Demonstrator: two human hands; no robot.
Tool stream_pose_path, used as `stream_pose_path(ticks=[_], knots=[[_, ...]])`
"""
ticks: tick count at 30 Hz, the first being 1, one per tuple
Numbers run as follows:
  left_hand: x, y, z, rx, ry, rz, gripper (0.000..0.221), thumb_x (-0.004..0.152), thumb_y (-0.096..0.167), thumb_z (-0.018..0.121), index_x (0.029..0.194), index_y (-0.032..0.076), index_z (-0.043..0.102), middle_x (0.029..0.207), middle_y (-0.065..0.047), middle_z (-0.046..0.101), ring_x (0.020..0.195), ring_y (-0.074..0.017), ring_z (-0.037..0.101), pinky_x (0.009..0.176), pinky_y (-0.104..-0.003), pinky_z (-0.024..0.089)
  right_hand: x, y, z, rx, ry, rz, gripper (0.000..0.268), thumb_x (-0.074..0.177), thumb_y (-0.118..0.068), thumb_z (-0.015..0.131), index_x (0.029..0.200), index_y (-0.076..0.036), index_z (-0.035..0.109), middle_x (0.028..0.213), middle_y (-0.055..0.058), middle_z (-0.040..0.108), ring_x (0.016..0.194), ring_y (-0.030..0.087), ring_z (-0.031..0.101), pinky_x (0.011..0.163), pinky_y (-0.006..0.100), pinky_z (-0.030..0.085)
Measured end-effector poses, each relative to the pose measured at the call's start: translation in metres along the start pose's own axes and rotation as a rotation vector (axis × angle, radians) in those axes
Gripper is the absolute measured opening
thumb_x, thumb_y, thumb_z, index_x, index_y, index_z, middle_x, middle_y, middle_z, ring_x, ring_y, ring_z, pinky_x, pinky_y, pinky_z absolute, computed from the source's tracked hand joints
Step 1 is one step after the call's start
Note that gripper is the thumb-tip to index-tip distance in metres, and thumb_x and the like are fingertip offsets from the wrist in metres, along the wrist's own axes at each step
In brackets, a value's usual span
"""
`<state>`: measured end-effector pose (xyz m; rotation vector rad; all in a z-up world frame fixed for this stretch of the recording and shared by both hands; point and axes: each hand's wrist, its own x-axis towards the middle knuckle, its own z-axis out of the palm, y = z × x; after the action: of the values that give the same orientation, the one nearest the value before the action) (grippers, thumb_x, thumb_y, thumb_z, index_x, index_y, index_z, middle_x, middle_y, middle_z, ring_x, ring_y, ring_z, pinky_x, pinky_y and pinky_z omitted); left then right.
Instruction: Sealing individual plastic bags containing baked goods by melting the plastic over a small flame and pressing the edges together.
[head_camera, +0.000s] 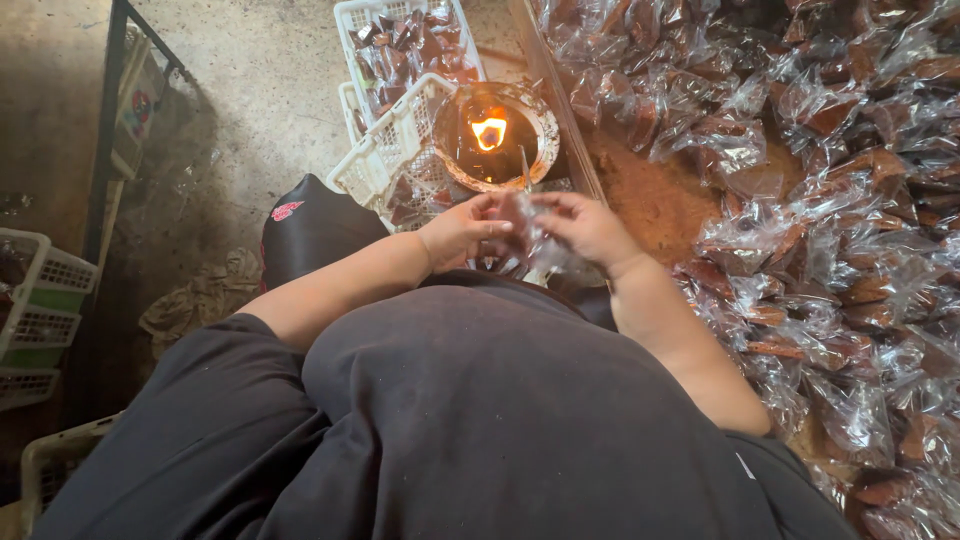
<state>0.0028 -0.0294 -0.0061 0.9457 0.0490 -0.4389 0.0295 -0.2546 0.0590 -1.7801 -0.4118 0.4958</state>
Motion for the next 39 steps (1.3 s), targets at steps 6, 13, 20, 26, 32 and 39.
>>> stream_pose_path(ticks=[6,13,20,26,32,39], knots=[[-0.003,0.003,0.004,0.074,0.119,0.078,0.029,0.085,0.005,0.083,0.11,0.01,0.07,0.097,-0.006,0.074,0.084,-0.0175,0.075,0.069,-0.033,0.066,0.036,0.079,-0.019,0.068,0.292,-0.128,0.051,0.095,-0.017,0.079,0.142,-0.023,0.06,0.075,-0.004,0.068,0.066,0.002,0.065,0.058,0.015,0.056],[0.024,-0.027,-0.038,0.141,0.098,0.096,0.032,0.089,0.004,0.078,0.116,0.014,0.065,0.097,-0.008,0.074,0.087,-0.0206,0.076,0.069,-0.037,0.067,0.023,0.053,0.008,0.049,0.229,-0.065,0.076,0.092,-0.009,0.08,0.156,-0.031,0.045,0.082,-0.002,0.065,0.071,0.006,0.066,0.062,0.02,0.063],[0.018,-0.012,-0.038,0.145,0.241,0.163,0.017,0.086,0.014,0.084,0.095,0.006,0.071,0.082,-0.009,0.074,0.071,-0.0161,0.073,0.057,-0.027,0.062,0.026,0.063,0.006,-0.25,0.231,-0.212,0.011,0.089,-0.012,0.077,0.099,-0.017,0.081,0.102,0.005,0.075,0.089,0.016,0.069,0.081,0.029,0.056],[0.033,-0.02,-0.065,0.243,0.408,0.241,0.022,0.081,0.02,0.091,0.089,0.009,0.074,0.079,-0.007,0.075,0.071,-0.0113,0.071,0.052,-0.018,0.052,0.037,0.082,0.005,0.02,0.27,0.058,0.02,0.098,-0.032,0.076,0.093,-0.013,0.073,0.091,0.005,0.073,0.081,0.018,0.072,0.072,0.027,0.059],[0.021,-0.026,-0.033,1.172,0.083,0.368,0.066,0.074,0.033,0.09,0.133,0.017,0.062,0.105,-0.013,0.072,0.106,-0.0307,0.069,0.094,-0.044,0.057,0.028,0.064,0.03,0.513,0.165,0.265,0.013,0.102,-0.018,0.066,0.097,-0.009,0.059,0.084,0.009,0.073,0.076,0.02,0.078,0.067,0.031,0.068],[0.037,-0.042,-0.045,1.225,-0.048,0.23,0.053,0.079,0.048,0.08,0.119,0.016,0.064,0.099,-0.015,0.074,0.104,-0.0365,0.07,0.09,-0.049,0.057,0.034,0.07,0.004,0.585,0.28,0.05,0.019,0.105,-0.035,0.062,0.12,-0.025,0.06,0.102,-0.007,0.072,0.091,0.006,0.073,0.075,0.015,0.06]])
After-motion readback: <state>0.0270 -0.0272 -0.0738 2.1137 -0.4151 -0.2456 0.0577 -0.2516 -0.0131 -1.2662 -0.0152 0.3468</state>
